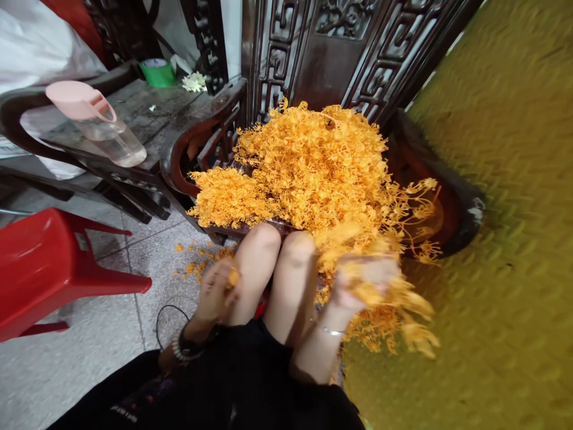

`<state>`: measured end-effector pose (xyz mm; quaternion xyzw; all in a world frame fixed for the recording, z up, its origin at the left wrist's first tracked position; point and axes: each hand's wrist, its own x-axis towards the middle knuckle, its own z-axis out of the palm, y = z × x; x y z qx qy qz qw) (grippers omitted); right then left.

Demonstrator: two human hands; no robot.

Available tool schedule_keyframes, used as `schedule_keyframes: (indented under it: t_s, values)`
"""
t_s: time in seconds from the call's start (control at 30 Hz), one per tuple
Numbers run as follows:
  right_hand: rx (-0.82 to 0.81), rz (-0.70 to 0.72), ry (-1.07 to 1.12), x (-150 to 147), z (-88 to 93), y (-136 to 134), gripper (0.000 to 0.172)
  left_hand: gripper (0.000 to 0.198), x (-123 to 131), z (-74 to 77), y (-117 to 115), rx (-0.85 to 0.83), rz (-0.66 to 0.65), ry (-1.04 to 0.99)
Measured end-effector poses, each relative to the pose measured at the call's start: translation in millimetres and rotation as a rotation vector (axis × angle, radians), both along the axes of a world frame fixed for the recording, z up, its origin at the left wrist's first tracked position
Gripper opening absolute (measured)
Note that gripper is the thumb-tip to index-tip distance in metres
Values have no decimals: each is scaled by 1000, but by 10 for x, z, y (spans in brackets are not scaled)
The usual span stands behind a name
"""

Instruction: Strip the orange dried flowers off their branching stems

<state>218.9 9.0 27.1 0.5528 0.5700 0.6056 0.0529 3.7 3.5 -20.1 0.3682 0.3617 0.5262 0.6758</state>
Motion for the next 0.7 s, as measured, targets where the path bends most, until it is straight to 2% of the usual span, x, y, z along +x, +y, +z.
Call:
schedule_keyframes:
  t_s: [0.07,0.13,0.2,0.23,0.3,0.37,0.43,0.57,0.63,0.7]
  values:
    - [-23,319,454,190,119,-43,51,35,-187,-31,57,11,203,-46]
    - [-140,706,1487,246,204,-62,54,34,-320,-39,132,79,234,-13]
    - [-303,896,2381,141,210,-46,58,33,-350,-20,206,83,215,-36]
    - [-387,898,2616,45,182,-29,59,31,-327,-2,238,41,207,-90]
    - [-526,846,2770,-169,81,13,56,25,-236,41,287,-112,159,-247]
    - [-606,812,2823,-343,-41,48,52,17,-135,81,316,-256,78,-364]
    - [-655,798,2872,-444,-145,65,50,15,-58,103,329,-327,-3,-435]
    - [-745,772,2948,-514,-237,48,53,20,21,91,328,-286,-106,-435]
    - [-800,750,2973,-534,-245,37,55,22,41,81,320,-200,-141,-333]
    - [-865,725,2978,-551,-256,44,55,26,47,87,317,-80,-229,-167]
